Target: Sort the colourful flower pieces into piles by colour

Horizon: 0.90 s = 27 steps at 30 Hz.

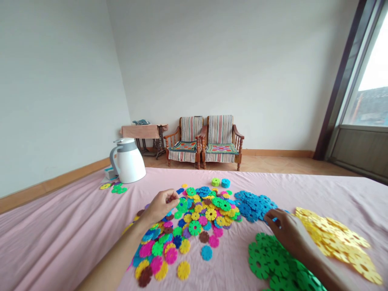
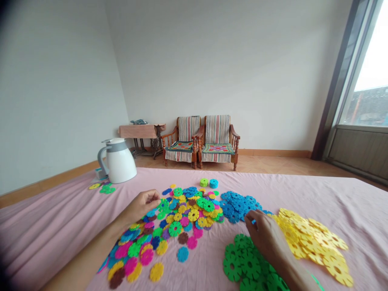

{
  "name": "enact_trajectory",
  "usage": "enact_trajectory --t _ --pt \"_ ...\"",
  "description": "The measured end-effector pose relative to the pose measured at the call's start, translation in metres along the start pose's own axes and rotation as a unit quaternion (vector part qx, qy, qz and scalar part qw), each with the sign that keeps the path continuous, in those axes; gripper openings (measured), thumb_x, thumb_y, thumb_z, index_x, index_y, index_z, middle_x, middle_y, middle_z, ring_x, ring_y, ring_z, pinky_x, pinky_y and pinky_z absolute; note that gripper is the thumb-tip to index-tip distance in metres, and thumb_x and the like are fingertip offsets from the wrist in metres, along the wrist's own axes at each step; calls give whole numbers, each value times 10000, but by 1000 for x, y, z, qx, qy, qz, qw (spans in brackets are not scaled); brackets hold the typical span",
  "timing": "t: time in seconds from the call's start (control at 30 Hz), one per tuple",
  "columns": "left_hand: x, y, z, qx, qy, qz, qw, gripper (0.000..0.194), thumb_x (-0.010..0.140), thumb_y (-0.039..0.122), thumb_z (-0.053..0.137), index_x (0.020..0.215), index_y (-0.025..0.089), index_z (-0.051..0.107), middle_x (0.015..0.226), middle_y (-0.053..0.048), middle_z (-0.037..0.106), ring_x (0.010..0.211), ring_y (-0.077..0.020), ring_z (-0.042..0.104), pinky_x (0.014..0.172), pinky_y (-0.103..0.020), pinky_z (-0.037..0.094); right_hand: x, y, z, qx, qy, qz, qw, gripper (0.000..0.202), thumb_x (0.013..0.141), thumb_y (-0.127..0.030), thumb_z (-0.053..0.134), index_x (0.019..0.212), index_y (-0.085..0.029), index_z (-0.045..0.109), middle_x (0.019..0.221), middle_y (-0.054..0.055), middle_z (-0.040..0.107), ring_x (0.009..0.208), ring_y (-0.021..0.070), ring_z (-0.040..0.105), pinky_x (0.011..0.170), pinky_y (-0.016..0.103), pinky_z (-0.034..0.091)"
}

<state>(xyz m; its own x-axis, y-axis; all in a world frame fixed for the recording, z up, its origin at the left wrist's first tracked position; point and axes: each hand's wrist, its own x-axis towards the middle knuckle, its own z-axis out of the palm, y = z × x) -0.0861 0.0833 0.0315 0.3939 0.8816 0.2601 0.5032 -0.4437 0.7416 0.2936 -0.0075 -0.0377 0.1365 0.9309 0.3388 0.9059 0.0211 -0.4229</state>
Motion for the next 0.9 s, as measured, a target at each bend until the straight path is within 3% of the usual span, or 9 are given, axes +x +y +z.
enact_trajectory --t 0.17,0.3,0.4,0.5,0.6,0.67,0.77,0.9 --pt "-20 41 48 -128 -129 -57 982 117 685 261 531 708 154 489 584 45 486 470 -85 490 454 -189 389 -1 -2 1 -8 1 -7 1000 289 814 -362 364 684 -227 584 699 14 640 615 156 578 609 264 394" --pt "-40 79 94 -203 -224 -74 951 125 660 259 555 697 152 502 598 27 510 471 -101 532 441 -195 410 -2 -4 1 -10 -3 -12 1000 292 820 -350 356 679 -225 578 689 13 629 618 155 575 607 264 389" --pt "-48 101 111 -225 -260 -71 936 168 707 269 525 824 153 561 630 4 558 522 -129 587 486 -211 436 -3 -2 2 -13 -4 -8 1000 289 821 -350 360 681 -222 577 689 11 624 613 152 570 605 264 386" --pt "-49 104 105 -108 -220 11 970 160 738 211 503 849 170 611 696 -13 602 645 -140 603 592 -223 442 -3 1 2 -13 -8 -6 1000 285 819 -359 367 690 -220 580 696 12 625 618 152 569 606 265 386" --pt "-44 87 82 45 -148 78 985 117 730 162 511 766 182 621 800 -15 595 730 -134 560 665 -220 416 -2 2 3 -12 -3 -7 1000 285 817 -357 367 689 -219 581 698 14 626 625 153 567 611 267 385" --pt "-38 69 66 136 -116 72 981 79 698 177 556 763 187 599 833 -16 560 799 -157 533 702 -236 403 -1 1 4 -12 -2 -6 1000 276 813 -341 370 690 -217 584 698 16 627 621 153 564 609 267 382" --pt "-31 42 49 234 -101 63 965 217 631 205 619 840 200 561 891 -16 523 904 -198 488 761 -265 384 -1 -2 4 -12 -4 -4 1000 269 809 -324 369 694 -215 586 698 16 627 611 150 561 603 267 381" --pt "-26 25 47 274 -115 59 953 224 615 166 586 830 202 539 822 3 523 802 -170 499 668 -230 364 -2 -5 2 -6 0 -7 1000 282 816 -335 363 686 -216 583 692 14 624 614 149 560 605 265 379"
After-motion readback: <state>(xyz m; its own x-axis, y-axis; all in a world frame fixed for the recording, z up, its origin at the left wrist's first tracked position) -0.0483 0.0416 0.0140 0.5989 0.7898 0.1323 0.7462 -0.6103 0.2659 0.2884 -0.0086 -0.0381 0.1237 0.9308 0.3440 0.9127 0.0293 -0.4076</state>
